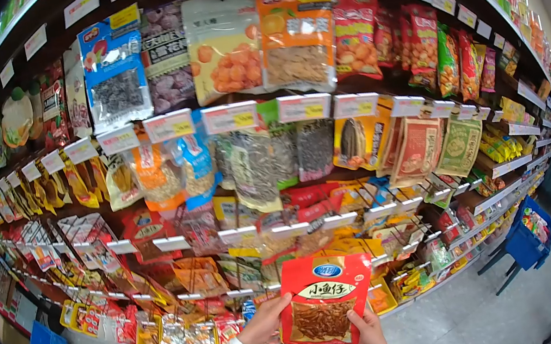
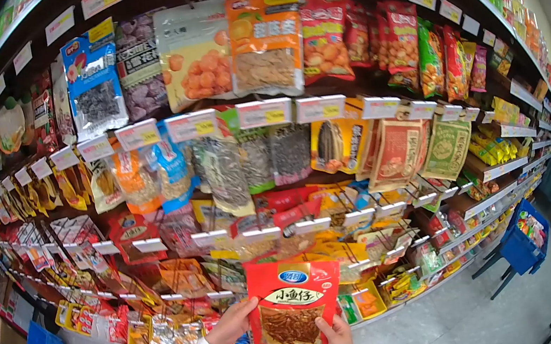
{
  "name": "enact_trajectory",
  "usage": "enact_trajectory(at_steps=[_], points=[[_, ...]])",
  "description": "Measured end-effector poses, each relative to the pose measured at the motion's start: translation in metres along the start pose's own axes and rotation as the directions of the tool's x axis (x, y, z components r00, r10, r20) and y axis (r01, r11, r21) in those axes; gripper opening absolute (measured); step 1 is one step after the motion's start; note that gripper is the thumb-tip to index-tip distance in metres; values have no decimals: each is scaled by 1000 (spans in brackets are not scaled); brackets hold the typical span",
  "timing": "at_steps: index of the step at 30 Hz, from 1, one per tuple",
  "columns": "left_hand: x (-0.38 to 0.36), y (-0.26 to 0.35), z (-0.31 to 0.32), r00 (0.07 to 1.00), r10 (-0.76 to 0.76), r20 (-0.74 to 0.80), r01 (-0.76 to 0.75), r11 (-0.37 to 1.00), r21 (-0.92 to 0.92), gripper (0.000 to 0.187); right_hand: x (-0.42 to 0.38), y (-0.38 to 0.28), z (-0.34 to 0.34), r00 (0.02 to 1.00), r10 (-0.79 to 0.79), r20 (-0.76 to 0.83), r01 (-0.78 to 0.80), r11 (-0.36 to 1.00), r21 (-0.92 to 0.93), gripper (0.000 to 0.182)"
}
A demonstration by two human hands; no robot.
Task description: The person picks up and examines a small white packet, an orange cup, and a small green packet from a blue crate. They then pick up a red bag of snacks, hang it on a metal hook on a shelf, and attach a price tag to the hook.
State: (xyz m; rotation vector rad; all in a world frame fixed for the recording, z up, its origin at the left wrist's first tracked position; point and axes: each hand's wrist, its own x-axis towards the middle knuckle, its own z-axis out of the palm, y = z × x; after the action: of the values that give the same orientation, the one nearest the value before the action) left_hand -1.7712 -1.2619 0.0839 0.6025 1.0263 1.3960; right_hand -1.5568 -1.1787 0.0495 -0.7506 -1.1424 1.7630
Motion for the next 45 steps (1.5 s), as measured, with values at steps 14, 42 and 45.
enact_trajectory(at_steps=[14,42,45], points=[[-73,90,-176,976,-209,-70,220,912,346,57,-12,72,173,993,115,-2,-115,992,-61,22],[-80,109,-276,904,-34,425,-218,820,529,45,-25,117,254,997,-41,-70,33,994,-108,22],[-101,152,-301,866,-224,447,-149,737,659,46,-31,132,285,998,-33,-54,23,983,-180,23]])
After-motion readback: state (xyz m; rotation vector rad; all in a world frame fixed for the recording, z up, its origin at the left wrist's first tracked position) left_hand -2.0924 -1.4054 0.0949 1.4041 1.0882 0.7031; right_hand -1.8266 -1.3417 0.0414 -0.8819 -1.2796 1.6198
